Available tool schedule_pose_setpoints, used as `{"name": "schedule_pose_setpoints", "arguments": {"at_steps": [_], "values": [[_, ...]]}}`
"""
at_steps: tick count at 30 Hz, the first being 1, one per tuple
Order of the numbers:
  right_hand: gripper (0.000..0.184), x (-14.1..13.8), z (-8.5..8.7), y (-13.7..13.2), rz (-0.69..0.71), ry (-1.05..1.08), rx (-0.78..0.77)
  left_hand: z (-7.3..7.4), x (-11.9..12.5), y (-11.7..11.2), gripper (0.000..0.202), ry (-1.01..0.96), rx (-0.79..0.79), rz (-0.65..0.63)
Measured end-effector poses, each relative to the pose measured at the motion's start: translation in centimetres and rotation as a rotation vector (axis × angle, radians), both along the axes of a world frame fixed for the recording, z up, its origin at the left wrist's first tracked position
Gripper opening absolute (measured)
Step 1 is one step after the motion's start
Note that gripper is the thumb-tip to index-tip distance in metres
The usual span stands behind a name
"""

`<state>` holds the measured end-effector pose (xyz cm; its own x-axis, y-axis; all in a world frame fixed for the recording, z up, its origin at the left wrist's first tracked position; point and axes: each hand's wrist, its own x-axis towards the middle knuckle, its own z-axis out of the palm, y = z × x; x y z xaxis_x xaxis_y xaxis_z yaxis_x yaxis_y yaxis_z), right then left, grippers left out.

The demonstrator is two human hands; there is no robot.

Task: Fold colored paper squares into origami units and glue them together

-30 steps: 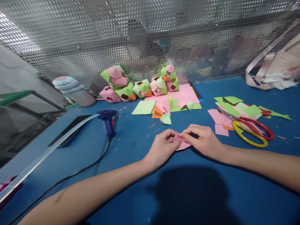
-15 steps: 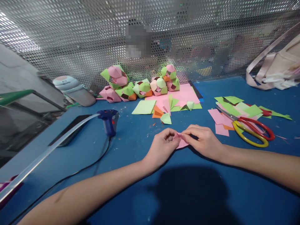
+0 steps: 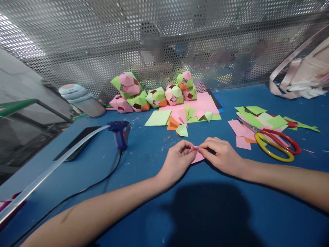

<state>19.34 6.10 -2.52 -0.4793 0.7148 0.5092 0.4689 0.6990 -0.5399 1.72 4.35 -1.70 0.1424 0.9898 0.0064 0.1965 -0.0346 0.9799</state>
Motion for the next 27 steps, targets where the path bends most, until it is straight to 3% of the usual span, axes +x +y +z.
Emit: {"name": "schedule_pose_setpoints", "arguments": {"at_steps": [5,11,17,27], "values": [[0.014,0.15,-0.29,0.19,0.015,0.011,0.013,0.10,0.20,-0.09,0.020,-0.046,-0.009,-0.035],[0.015,0.17,-0.31,0.21,0.024,0.033,0.034,0.45,0.05,-0.16,0.018,0.105,0.097,-0.006],[0.015,0.23,-0.38,0.22,0.024,0.022,0.025,0.74,0.23,-0.37,0.020,0.120,0.056,0.005],[0.016,0.18,-0.42,0.27,0.020,0.029,0.026,0.78,-0.03,-0.24,0.018,0.169,0.174,-0.029]]}}
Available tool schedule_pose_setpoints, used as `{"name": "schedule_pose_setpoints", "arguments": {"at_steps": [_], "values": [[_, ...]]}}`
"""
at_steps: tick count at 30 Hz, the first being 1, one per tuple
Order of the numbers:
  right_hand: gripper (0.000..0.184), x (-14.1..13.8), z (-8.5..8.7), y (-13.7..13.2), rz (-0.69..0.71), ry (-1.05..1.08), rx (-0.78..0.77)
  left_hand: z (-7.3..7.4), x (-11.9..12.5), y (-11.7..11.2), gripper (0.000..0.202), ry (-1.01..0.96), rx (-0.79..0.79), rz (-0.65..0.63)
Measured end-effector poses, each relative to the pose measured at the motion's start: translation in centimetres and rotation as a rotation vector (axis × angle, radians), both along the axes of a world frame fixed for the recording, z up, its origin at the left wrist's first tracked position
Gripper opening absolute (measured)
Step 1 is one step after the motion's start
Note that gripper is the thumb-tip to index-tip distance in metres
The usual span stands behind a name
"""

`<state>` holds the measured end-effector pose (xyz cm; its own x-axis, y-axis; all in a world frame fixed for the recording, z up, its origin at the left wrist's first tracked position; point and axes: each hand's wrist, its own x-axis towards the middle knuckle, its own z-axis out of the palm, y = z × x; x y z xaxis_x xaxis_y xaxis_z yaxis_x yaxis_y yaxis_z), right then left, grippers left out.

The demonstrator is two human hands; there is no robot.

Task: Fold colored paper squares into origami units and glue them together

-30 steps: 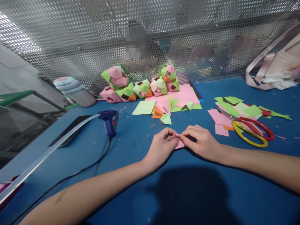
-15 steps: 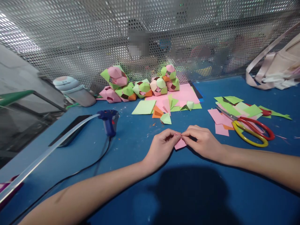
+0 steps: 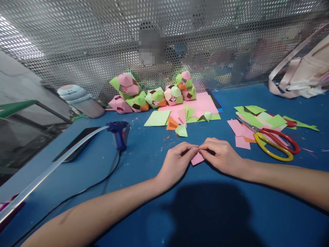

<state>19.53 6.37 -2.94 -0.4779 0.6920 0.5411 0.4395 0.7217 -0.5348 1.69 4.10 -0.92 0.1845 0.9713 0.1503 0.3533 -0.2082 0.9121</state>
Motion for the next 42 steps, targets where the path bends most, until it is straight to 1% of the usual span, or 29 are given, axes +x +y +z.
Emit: {"name": "schedule_pose_setpoints", "arguments": {"at_steps": [6,11,13,17,19,23,25,27,28,31,37,39,42], "values": [[0.015,0.0,0.3,-0.1,0.007,0.026,-0.047,0.1,-0.2,-0.1,0.019,0.004,0.037,-0.010],[0.014,-0.1,0.9,-0.3,-0.038,0.058,-0.118,0.3,-0.2,-0.1,0.020,-0.041,0.007,0.066],[0.017,-0.1,0.8,-0.2,-0.045,0.063,-0.108,0.2,-0.2,-0.1,0.020,-0.058,-0.006,0.078],[0.018,0.0,0.4,-0.1,-0.020,0.032,-0.041,0.1,-0.1,-0.1,0.018,-0.069,-0.072,0.043],[0.019,0.1,0.3,-0.1,0.007,0.017,-0.032,0.1,-0.1,-0.1,0.017,-0.044,-0.067,0.025],[0.017,0.0,0.8,-0.3,0.001,0.052,-0.104,0.0,-0.2,0.0,0.020,-0.055,-0.017,0.034],[0.018,-0.1,1.1,-0.4,-0.029,0.061,-0.148,0.0,-0.3,0.1,0.020,-0.098,-0.024,0.060],[0.012,-0.2,1.2,-0.4,-0.066,0.023,-0.171,-0.1,-0.3,0.1,0.020,-0.138,-0.046,0.078],[0.010,-0.2,1.2,-0.4,-0.084,-0.003,-0.172,-0.1,-0.3,0.1,0.019,-0.156,-0.061,0.082],[0.015,-0.3,1.0,-0.2,-0.118,-0.046,-0.141,-0.3,-0.3,0.2,0.015,-0.171,-0.107,0.066],[0.019,-0.3,0.7,-0.1,-0.124,-0.038,-0.118,-0.3,-0.1,-0.1,0.006,-0.140,-0.194,0.002],[0.018,-0.3,0.7,-0.2,-0.117,-0.025,-0.102,-0.2,0.0,-0.2,0.011,-0.134,-0.199,-0.011],[0.018,-0.2,0.8,-0.2,-0.090,-0.008,-0.103,-0.1,0.1,-0.2,0.020,-0.090,-0.157,0.003]]}}
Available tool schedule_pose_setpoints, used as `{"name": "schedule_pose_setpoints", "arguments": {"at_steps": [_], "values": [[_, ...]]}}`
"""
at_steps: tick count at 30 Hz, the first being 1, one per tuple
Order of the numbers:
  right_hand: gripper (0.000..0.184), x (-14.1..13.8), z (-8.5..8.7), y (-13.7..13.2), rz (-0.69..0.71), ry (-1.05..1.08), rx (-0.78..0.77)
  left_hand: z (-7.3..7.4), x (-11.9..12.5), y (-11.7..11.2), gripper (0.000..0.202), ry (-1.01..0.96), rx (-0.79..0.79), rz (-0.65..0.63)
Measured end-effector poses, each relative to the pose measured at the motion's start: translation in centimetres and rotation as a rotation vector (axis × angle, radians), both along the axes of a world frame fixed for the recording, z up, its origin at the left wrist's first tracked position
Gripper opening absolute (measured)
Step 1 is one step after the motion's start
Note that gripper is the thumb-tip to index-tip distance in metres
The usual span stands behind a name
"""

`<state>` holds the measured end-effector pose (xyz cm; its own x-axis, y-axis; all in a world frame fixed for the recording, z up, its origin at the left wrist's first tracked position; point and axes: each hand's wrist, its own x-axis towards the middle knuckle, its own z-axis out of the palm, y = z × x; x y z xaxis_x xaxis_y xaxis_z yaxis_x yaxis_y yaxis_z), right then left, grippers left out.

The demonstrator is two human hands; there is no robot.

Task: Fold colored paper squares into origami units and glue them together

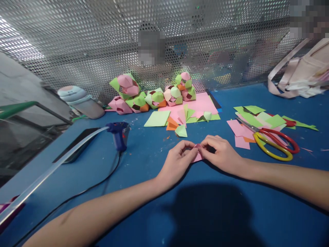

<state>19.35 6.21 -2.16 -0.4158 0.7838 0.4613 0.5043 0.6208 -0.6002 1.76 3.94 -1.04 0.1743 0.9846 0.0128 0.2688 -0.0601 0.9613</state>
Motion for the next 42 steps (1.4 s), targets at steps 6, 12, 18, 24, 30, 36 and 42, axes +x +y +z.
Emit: {"name": "schedule_pose_setpoints", "arguments": {"at_steps": [6,12,18,24,30,36,42], "values": [[0.016,0.19,0.08,0.11,0.075,0.070,-0.047,0.09,-0.01,0.21,0.023,0.026,0.094,0.018],[0.015,0.21,0.22,0.04,0.067,0.110,-0.048,0.01,-0.19,0.14,0.022,0.045,0.128,0.016],[0.014,0.27,0.34,-0.02,0.078,0.129,-0.068,-0.11,-0.31,0.20,0.021,-0.003,0.088,0.042],[0.017,0.32,0.25,0.01,0.125,0.140,-0.055,-0.40,-0.28,0.17,0.021,-0.046,0.054,0.039],[0.014,0.26,0.26,0.08,0.112,0.160,-0.031,-0.22,-0.16,0.32,0.021,-0.046,0.018,0.034],[0.013,0.30,0.32,0.13,0.117,0.190,-0.062,-0.33,-0.18,0.40,0.019,-0.063,-0.010,0.009],[0.012,0.22,0.47,0.14,0.131,0.217,-0.097,-0.33,-0.19,0.34,0.019,-0.076,-0.015,0.011]]}}
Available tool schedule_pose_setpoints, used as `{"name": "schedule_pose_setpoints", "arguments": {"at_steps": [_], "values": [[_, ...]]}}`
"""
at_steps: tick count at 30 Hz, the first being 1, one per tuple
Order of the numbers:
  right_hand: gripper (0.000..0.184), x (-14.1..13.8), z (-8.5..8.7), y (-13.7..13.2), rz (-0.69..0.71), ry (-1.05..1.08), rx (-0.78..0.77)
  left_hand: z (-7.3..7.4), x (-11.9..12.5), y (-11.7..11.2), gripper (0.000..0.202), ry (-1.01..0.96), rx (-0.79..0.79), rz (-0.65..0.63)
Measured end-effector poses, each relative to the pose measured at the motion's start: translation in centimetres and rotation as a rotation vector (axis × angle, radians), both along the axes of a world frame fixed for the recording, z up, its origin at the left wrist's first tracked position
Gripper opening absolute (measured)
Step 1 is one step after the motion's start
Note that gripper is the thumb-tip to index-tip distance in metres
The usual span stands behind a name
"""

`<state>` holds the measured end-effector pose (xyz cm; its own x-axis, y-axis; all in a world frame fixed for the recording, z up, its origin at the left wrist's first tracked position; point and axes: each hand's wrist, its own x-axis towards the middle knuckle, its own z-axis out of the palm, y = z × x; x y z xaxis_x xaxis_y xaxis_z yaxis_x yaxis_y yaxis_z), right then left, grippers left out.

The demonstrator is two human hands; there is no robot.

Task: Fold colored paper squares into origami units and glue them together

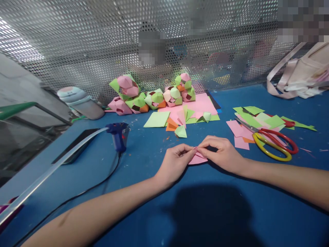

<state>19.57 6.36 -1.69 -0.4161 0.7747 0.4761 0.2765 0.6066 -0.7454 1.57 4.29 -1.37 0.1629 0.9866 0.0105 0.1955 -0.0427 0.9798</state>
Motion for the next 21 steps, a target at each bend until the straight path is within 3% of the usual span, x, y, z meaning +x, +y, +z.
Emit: {"name": "schedule_pose_setpoints", "arguments": {"at_steps": [21], "values": [[0.013,0.02,0.02,-0.18,-0.003,0.001,-0.126,0.26,0.16,-0.10,0.018,-0.062,-0.062,-0.031]]}}
